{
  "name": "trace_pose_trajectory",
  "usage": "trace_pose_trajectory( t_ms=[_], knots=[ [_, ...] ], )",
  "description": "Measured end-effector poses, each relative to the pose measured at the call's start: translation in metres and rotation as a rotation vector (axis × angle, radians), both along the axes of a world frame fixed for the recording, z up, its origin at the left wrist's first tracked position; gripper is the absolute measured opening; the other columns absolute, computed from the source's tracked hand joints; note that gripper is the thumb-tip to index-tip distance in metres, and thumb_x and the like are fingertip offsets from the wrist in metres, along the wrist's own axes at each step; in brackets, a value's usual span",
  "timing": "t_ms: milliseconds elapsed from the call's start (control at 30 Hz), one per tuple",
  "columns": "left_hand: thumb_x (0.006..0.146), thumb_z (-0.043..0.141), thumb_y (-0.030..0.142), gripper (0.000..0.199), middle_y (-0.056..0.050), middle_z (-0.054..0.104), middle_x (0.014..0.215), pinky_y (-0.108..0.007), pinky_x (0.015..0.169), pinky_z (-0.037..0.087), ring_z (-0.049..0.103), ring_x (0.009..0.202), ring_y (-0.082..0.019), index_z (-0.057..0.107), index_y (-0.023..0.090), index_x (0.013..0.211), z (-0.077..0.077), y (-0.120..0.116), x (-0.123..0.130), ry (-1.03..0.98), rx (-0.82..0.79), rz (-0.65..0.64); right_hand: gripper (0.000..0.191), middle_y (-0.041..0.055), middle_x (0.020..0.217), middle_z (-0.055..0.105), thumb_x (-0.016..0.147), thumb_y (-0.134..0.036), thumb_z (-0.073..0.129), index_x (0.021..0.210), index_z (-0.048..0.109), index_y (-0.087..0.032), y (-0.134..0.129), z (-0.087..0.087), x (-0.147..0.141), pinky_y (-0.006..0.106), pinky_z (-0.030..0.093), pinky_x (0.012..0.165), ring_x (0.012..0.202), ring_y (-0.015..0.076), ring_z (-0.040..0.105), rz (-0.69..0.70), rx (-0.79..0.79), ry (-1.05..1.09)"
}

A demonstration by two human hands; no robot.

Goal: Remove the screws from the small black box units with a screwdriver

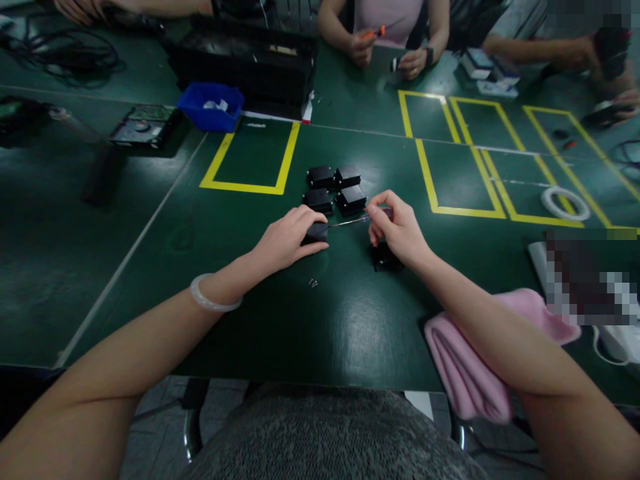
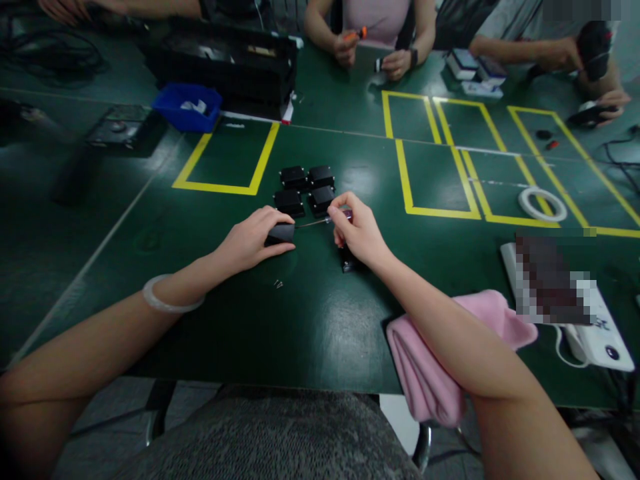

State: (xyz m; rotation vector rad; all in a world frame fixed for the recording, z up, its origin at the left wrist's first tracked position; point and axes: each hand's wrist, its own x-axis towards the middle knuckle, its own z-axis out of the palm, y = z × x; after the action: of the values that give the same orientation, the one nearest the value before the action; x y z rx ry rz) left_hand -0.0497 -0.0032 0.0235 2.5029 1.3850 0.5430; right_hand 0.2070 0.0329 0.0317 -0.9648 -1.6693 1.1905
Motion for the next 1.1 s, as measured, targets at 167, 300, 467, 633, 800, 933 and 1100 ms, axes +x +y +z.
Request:
trace_pose_trajectory(
  t_ms=[167,300,467,633,800,933,1100],
  knots=[
    [0.095,0.068,0.041,0.04,-0.012,0.063,0.127,-0.042,0.091,0.054,0.061,0.116,-0.03,0.056,0.02,0.126,0.0014,-0.0004,0.0003,0.005,-0.005,0.001,0.029,-0.0104,0.05,0.049,0.096,-0.048,0.067,0.092,0.05,-0.025,-0.001,0.0016,-0.0002,0.023,0.041,0.041,0.039,0.0102,0.051,-0.003,0.003,0.005],
    [0.096,0.067,0.043,0.04,-0.012,0.063,0.127,-0.043,0.091,0.054,0.061,0.116,-0.03,0.055,0.02,0.126,0.0007,-0.0001,-0.0002,-0.005,-0.007,-0.002,0.034,-0.0112,0.048,0.044,0.096,-0.055,0.066,0.09,0.049,-0.026,-0.0013,0.0029,0.0,0.024,0.04,0.041,0.038,0.0107,0.051,-0.01,-0.011,-0.02],
    [0.096,0.066,0.044,0.04,-0.012,0.063,0.127,-0.042,0.092,0.053,0.061,0.116,-0.03,0.055,0.02,0.126,-0.0003,0.0005,-0.0004,-0.008,-0.006,-0.004,0.036,-0.011,0.048,0.043,0.095,-0.058,0.067,0.091,0.049,-0.026,-0.0011,0.0026,0.0004,0.024,0.04,0.041,0.039,0.0114,0.051,-0.009,-0.016,-0.028],
    [0.095,0.067,0.043,0.039,-0.012,0.063,0.127,-0.043,0.094,0.052,0.06,0.117,-0.03,0.056,0.02,0.125,0.0008,0.0002,0.0003,-0.011,-0.019,0.001,0.03,-0.0098,0.051,0.049,0.096,-0.049,0.068,0.093,0.048,-0.027,-0.0011,0.0021,0.0001,0.024,0.041,0.041,0.04,0.0111,0.051,0.005,-0.026,-0.01],
    [0.095,0.067,0.042,0.039,-0.012,0.063,0.128,-0.043,0.094,0.053,0.06,0.117,-0.03,0.056,0.02,0.125,0.0012,-0.0002,-0.0001,-0.01,-0.012,0.002,0.033,-0.0117,0.047,0.042,0.096,-0.054,0.065,0.091,0.049,-0.025,-0.0004,0.0013,0.0001,0.023,0.039,0.04,0.038,0.0105,0.05,-0.001,-0.023,-0.004],
    [0.096,0.067,0.042,0.039,-0.012,0.063,0.128,-0.043,0.093,0.053,0.061,0.116,-0.03,0.056,0.019,0.125,0.0012,0.0,-0.0003,-0.006,-0.006,-0.003,0.031,-0.0118,0.047,0.042,0.096,-0.051,0.066,0.09,0.049,-0.025,-0.0008,0.0019,0.0001,0.023,0.039,0.041,0.039,0.0106,0.051,-0.005,-0.019,-0.016],
    [0.096,0.067,0.043,0.039,-0.012,0.063,0.128,-0.043,0.091,0.053,0.061,0.116,-0.03,0.055,0.019,0.125,0.0013,0.0003,-0.0001,-0.004,-0.014,-0.004,0.025,-0.01,0.051,0.05,0.095,-0.043,0.068,0.093,0.049,-0.027,-0.0016,0.0028,0.0002,0.024,0.04,0.041,0.04,0.011,0.05,0.007,-0.021,0.005]
  ],
)
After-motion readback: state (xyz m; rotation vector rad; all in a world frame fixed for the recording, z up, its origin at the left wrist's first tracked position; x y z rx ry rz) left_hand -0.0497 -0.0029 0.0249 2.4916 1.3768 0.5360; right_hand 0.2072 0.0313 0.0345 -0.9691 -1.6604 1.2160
